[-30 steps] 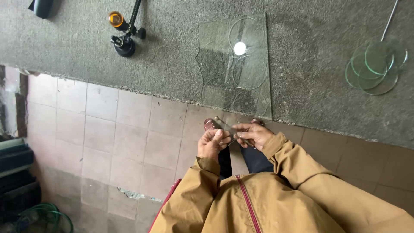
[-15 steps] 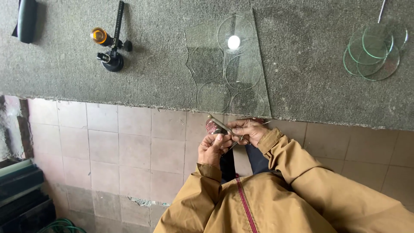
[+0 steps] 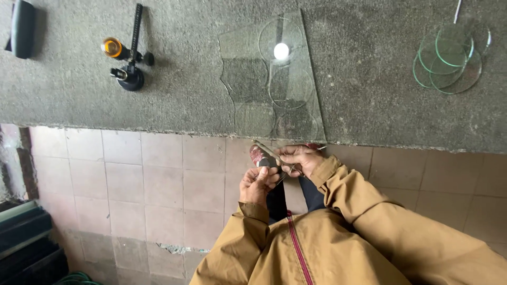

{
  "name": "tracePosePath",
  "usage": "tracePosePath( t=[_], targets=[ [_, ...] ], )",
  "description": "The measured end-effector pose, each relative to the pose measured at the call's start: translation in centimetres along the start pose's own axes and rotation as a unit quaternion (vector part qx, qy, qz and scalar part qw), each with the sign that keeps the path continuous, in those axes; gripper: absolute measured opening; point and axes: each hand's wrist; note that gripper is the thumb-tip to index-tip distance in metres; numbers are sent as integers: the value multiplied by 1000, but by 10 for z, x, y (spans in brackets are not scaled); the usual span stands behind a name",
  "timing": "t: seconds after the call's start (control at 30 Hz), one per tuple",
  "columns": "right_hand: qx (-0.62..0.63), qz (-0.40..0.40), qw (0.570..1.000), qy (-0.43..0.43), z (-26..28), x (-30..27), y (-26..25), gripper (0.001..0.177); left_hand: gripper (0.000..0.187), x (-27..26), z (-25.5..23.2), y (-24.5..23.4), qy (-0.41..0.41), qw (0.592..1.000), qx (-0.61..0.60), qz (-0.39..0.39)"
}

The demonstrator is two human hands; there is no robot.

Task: Cutting circular shapes out of a glass sheet using a manual glass cutter

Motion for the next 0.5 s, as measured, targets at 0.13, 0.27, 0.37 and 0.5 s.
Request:
tracePosePath(
  t=[0.13,0.27,0.37,0.5],
  targets=[
    [-24,-19,999,37,-7,-5,-29,27,20,-11,-10,-4,-13,1000,-2,-1],
    [-342,-178,923,13,-75,-14,-135,12,16,-45,-28,2,-45,999,-25,-7],
    [-507,-263,821,1,-47,-116,-104,19,15,-55,-27,10,-40,997,-61,-3],
    [-378,-353,855,-43,0,-200,-16,13,15,-57,-45,56,-21,997,-62,35]
  ],
)
Point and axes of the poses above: each hand's wrist, its own x-axis towards the middle knuckle, its own y-axis out of the palm, z = x × y, and after that the axes turned 13 degrees about y, right-handed
